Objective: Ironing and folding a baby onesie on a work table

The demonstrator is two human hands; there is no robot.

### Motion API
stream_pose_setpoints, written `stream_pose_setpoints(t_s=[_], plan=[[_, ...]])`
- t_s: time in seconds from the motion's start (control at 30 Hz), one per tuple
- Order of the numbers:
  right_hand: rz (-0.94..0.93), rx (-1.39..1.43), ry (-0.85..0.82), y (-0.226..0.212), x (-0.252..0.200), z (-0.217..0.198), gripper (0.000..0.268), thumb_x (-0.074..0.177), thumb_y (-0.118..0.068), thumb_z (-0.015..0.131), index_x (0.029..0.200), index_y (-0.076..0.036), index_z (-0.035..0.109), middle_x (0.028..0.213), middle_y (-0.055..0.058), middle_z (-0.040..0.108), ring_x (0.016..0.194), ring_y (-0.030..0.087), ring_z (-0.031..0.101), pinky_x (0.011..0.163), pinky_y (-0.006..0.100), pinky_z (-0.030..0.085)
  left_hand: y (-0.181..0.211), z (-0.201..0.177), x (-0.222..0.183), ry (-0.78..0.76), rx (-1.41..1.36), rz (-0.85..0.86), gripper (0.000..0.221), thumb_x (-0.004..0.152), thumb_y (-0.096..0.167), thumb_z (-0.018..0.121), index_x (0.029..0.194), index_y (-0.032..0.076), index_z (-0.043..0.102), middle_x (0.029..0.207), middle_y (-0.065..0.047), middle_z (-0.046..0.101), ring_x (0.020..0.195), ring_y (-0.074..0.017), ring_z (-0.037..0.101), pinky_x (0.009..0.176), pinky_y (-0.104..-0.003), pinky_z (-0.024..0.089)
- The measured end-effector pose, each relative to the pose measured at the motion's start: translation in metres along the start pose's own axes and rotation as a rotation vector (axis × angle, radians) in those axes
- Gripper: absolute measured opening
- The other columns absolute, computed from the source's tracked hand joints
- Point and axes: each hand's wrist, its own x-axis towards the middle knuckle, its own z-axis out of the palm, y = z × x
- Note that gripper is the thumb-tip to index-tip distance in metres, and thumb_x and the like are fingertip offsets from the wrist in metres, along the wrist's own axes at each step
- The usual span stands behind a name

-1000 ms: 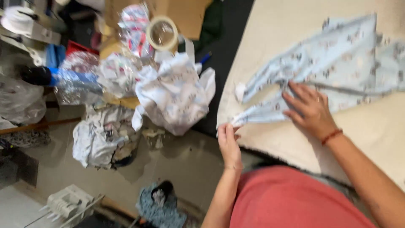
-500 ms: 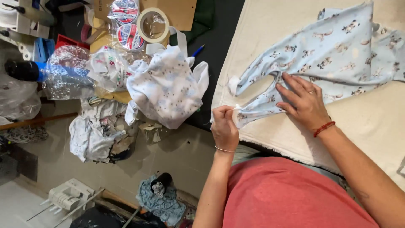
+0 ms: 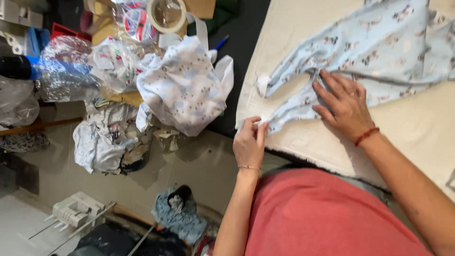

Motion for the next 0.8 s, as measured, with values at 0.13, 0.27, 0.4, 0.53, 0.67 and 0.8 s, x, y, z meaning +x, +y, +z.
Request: stream_pose_setpoints(t_s=[0.13,0.27,0.4,0.53,0.67,0.8], plan=[[0.004,0.012,0.007,0.000,0.001,0.001,0.046,0.087,-0.039,0.046,0.127,-0.017,0.047,0.136,0.008,0.041,0.120,0.023,0.038,0.094,0.038,0.023,0.009,-0.002,0.010,0.094,0.380,0.245,0.018,0.081,0.027,0.057,0.096,0.019,0.052,0.066,0.001,0.057,0.054,-0.0207,0.059,0.050,-0.031,0.048],[-0.006,0.015,0.003,0.000,0.000,-0.001,0.047,0.087,-0.039,0.046,0.128,-0.015,0.048,0.136,0.009,0.041,0.120,0.024,0.038,0.094,0.039,0.023,-0.004,0.007,0.017,0.068,0.444,0.261,0.013,0.080,0.030,0.054,0.079,0.018,0.051,0.065,-0.002,0.049,0.047,-0.0259,0.057,0.044,-0.036,0.047],[0.011,0.007,-0.005,-0.001,-0.001,0.000,0.047,0.087,-0.040,0.045,0.128,-0.018,0.046,0.136,0.007,0.040,0.120,0.022,0.037,0.095,0.038,0.022,-0.032,0.008,0.019,-0.297,-0.077,-0.284,0.022,0.080,0.037,0.054,0.083,0.015,0.056,0.074,-0.009,0.060,0.076,-0.0298,0.060,0.063,-0.040,0.046],[0.016,0.005,-0.006,-0.001,0.001,0.000,0.047,0.087,-0.039,0.046,0.129,-0.018,0.046,0.136,0.006,0.040,0.121,0.022,0.037,0.095,0.038,0.022,-0.048,0.024,0.000,-0.085,-0.698,-0.611,0.017,0.083,0.027,0.054,0.085,0.010,0.056,0.069,0.001,0.052,0.066,-0.0089,0.051,0.057,-0.018,0.039],[0.012,-0.004,-0.009,0.000,-0.001,0.002,0.047,0.086,-0.038,0.047,0.129,-0.019,0.045,0.137,0.006,0.039,0.121,0.021,0.037,0.095,0.038,0.022,0.001,0.003,-0.002,-0.083,-0.468,-0.431,0.021,0.091,0.028,0.042,0.090,0.009,0.050,0.071,-0.007,0.056,0.064,-0.0188,0.055,0.057,-0.030,0.043],[0.006,0.010,0.009,-0.001,0.000,0.001,0.046,0.086,-0.037,0.049,0.128,-0.017,0.046,0.136,0.006,0.040,0.121,0.021,0.037,0.094,0.037,0.022,-0.004,0.005,0.000,-0.249,-0.211,-0.301,0.037,0.083,0.053,0.046,0.090,0.018,0.056,0.069,0.000,0.061,0.083,-0.0206,0.055,0.083,-0.034,0.031]])
